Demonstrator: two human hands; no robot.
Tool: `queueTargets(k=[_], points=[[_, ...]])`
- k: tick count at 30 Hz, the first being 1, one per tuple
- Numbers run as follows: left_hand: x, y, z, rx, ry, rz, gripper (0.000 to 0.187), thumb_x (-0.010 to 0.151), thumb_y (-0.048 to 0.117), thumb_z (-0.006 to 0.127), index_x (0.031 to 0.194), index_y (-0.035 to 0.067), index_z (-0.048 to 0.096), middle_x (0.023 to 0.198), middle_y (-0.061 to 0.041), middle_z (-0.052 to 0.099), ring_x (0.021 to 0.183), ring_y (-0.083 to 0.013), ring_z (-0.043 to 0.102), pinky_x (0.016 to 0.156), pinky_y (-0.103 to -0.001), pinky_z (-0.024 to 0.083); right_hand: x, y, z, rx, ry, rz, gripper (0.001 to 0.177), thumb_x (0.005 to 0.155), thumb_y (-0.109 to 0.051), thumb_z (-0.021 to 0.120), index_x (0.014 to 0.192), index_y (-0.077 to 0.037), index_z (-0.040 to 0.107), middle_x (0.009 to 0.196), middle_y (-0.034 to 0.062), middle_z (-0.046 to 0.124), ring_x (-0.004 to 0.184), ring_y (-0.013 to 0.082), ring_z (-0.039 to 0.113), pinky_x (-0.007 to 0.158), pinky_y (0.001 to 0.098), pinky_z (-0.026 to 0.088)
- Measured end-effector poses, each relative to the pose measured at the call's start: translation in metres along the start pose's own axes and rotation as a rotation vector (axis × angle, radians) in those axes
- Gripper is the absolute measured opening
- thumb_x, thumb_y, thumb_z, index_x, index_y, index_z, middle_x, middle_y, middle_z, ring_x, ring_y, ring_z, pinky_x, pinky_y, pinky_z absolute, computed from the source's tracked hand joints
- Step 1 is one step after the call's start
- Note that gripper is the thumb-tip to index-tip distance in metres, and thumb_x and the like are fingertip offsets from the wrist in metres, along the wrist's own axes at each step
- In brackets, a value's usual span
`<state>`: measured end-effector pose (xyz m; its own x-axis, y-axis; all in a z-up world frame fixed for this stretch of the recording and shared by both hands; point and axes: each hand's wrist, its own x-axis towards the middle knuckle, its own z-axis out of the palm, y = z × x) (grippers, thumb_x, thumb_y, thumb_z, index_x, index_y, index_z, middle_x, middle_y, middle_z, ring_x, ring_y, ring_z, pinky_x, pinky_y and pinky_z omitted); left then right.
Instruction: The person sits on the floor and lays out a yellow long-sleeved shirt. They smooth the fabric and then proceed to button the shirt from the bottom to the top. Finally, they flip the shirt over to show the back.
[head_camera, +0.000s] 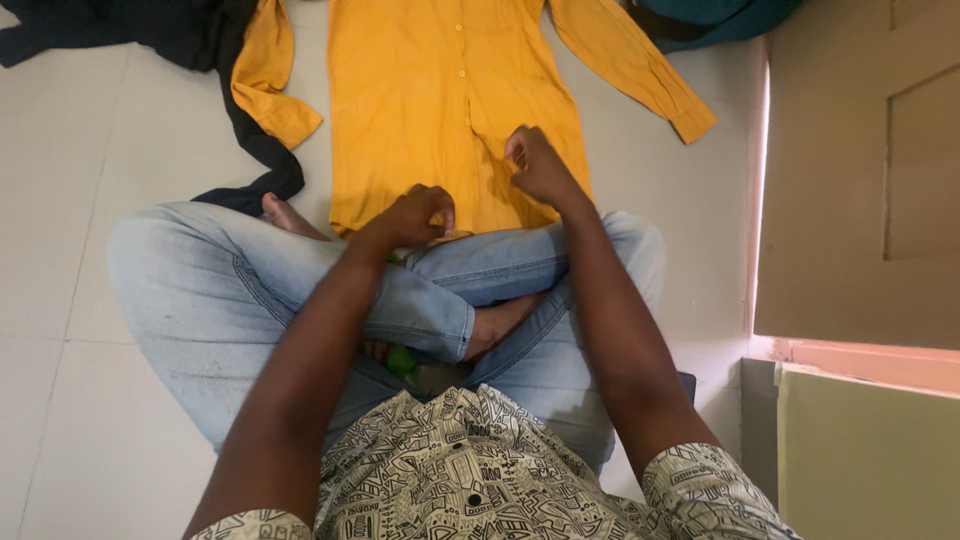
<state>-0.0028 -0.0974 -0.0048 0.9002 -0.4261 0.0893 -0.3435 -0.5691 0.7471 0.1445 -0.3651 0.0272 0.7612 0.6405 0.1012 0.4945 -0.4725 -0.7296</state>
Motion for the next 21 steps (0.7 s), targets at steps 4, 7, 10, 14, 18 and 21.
queueTargets(k=[4, 7, 10, 14, 18, 21], points=[[0.004, -0.005, 0.011, -0.166, 0.166, -0.219, 0.012, 0.088, 0.025, 0.075, 0.095, 0.018, 0.07, 0.11, -0.004, 0.069, 0.11, -0.0258, 0.066, 0.1, -0.042, 0.054, -0.007, -0.024, 0.017, 0.105, -0.468, 0.032, 0.032, 0.078, -0.006, 0.071, 0.109, -0.007, 0.061, 0.104, 0.0094, 0.066, 0.097, 0.0223, 0.064, 0.081, 0.0364, 0.054], [0.002, -0.005, 0.006, 0.169, 0.262, -0.391, 0.025, 0.094, 0.029, 0.074, 0.116, 0.019, 0.068, 0.129, -0.008, 0.063, 0.123, -0.0312, 0.058, 0.104, -0.051, 0.05, -0.002, -0.022, 0.017, 0.216, -0.693, 0.37, 0.027, 0.087, -0.019, 0.068, 0.112, -0.011, 0.065, 0.1, 0.0048, 0.072, 0.094, 0.0192, 0.07, 0.075, 0.0399, 0.059], [-0.001, -0.001, -0.006, 0.416, 0.188, -0.606, 0.07, 0.082, 0.037, 0.082, 0.142, 0.022, 0.05, 0.156, -0.011, 0.038, 0.143, -0.043, 0.033, 0.106, -0.067, 0.037, 0.006, 0.001, 0.02, -0.047, -0.339, 0.277, 0.027, 0.094, -0.025, 0.067, 0.117, -0.011, 0.07, 0.106, 0.0071, 0.076, 0.098, 0.0254, 0.074, 0.083, 0.0439, 0.06], [-0.001, -0.016, -0.027, 0.403, -0.042, -0.857, 0.126, 0.065, 0.058, 0.09, 0.163, 0.032, 0.015, 0.172, -0.01, -0.004, 0.154, -0.05, -0.006, 0.11, -0.08, 0.02, 0.012, 0.017, 0.025, -0.426, -0.128, 0.371, 0.075, 0.077, -0.035, 0.087, 0.141, -0.018, 0.054, 0.145, 0.0118, 0.055, 0.13, 0.0354, 0.055, 0.104, 0.0508, 0.051], [0.002, -0.036, -0.05, 0.427, -0.106, -0.938, 0.143, 0.055, 0.066, 0.091, 0.166, 0.038, 0.005, 0.174, -0.006, -0.012, 0.155, -0.0483, -0.014, 0.11, -0.084, 0.018, 0.022, 0.003, 0.023, -0.499, -0.302, 0.601, 0.131, 0.06, -0.045, 0.097, 0.163, -0.027, 0.018, 0.172, 0.0067, 0.004, 0.158, 0.0377, 0.006, 0.11, 0.0771, 0.029], [0.001, -0.04, -0.052, 0.428, -0.167, -0.983, 0.143, 0.057, 0.068, 0.09, 0.165, 0.04, 0.0, 0.174, -0.006, -0.016, 0.155, -0.0474, -0.016, 0.108, -0.084, 0.022, 0.027, -0.007, 0.02, -0.446, -0.332, 0.698, 0.142, 0.057, -0.047, 0.097, 0.165, -0.03, 0.007, 0.174, 0.0042, -0.007, 0.159, 0.0378, -0.006, 0.109, 0.083, 0.024]])
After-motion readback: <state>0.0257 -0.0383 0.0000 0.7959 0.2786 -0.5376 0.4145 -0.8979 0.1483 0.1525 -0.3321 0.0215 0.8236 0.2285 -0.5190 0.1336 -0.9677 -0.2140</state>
